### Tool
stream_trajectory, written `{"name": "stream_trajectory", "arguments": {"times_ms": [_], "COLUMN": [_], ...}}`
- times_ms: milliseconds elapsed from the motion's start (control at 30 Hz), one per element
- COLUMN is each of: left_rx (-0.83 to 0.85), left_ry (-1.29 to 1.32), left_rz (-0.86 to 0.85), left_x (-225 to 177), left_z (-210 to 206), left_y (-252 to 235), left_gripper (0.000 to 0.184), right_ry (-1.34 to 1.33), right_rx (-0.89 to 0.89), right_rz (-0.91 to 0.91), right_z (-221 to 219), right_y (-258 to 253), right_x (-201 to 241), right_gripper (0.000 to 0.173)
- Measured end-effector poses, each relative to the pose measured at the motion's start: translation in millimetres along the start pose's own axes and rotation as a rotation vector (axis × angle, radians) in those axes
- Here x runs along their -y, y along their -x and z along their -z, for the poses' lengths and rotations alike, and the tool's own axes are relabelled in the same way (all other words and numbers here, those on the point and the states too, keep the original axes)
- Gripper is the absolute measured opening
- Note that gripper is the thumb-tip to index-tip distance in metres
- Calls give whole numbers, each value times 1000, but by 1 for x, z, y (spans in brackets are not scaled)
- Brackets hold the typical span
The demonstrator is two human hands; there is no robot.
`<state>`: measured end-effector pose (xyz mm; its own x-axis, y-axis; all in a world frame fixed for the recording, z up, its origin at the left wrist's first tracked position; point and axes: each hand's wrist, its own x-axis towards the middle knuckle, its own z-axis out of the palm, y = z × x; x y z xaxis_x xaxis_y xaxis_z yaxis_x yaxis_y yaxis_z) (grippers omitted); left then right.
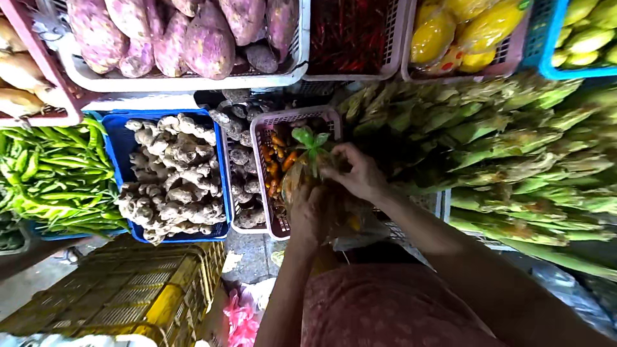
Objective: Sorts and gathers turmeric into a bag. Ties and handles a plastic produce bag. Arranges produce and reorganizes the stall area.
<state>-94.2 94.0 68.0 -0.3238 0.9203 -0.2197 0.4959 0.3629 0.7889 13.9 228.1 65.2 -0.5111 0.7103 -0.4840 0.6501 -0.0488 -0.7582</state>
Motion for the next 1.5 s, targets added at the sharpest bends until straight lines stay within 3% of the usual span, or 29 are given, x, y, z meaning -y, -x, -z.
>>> {"name": "stream_trajectory", "arguments": {"times_ms": [67, 133, 267, 400, 467, 500, 567, 600, 667, 733, 800, 900, 933, 1033, 1100, 1167, 1267, 1333, 1400, 1500], "left_rx": [-52, -119, -237, -124, -159, -186, -202, -194, -144, -108, -63, 107, 123, -1, -6, -8, -241, -185, -78, 83], "left_ry": [-49, -40, 86, 26, -93, -145, -153, -123, -81, -30, 73, 120, 91, -6, 26, 106, 236, 256, 142, 12], "left_rz": [20, 74, 33, 313, 279, 233, 160, 119, 78, 134, 251, 458, 426, 125, 46, 143, 335, 533, 575, 675], "left_x": [14, 14, 12, 12, 18, 23, 24, 18, -3, -23, -22, -14, -12, -14, -4, 3, 21, 21, 29, 26], "left_z": [1, 8, 5, 10, 11, 9, 5, 4, 4, 1, 2, 8, 9, 11, 10, 5, -4, -7, -12, -12], "left_y": [-10, -21, -3, 9, 9, 10, 10, 11, 14, 25, 15, 11, 9, 18, 25, 59, 91, 112, 104, 86], "left_gripper": [33, 35, 48, 57, 37, 22, 11, 12, 15, 18, 27, 45, 40, 15, 23, 49, 75, 91, 106, 107], "right_ry": [-104, -203, -247, -124, -48, 17, 170, 229, 302, 330, 320, 295, 288, 238, 200, 158, 105, 178, 197, 44], "right_rx": [-50, 9, -10, 84, 134, 143, 157, 148, 108, 179, 210, 145, 112, 67, 73, 42, -153, 2, 145, 13], "right_rz": [105, 217, 298, 247, 191, 170, 188, 242, 467, 566, 541, 436, 425, 564, 611, 499, 258, -63, -248, -312], "right_z": [1, 9, 20, 21, 24, 25, 26, 26, 21, 13, 7, 0, 0, 6, 12, 24, 38, 41, 31, 7], "right_y": [1, 9, 18, 12, 7, 3, -7, -12, -23, -24, -36, -38, -39, -23, -18, 3, 33, 69, 71, 79], "right_x": [3, 4, -17, -21, -10, -7, 0, 6, 12, 8, 6, 2, 3, 3, -5, -18, -34, -42, -55, -72], "right_gripper": [19, 13, 14, 19, 25, 36, 57, 56, 33, 13, 10, 19, 22, 19, 18, 28, 41, 57, 81, 89]}}
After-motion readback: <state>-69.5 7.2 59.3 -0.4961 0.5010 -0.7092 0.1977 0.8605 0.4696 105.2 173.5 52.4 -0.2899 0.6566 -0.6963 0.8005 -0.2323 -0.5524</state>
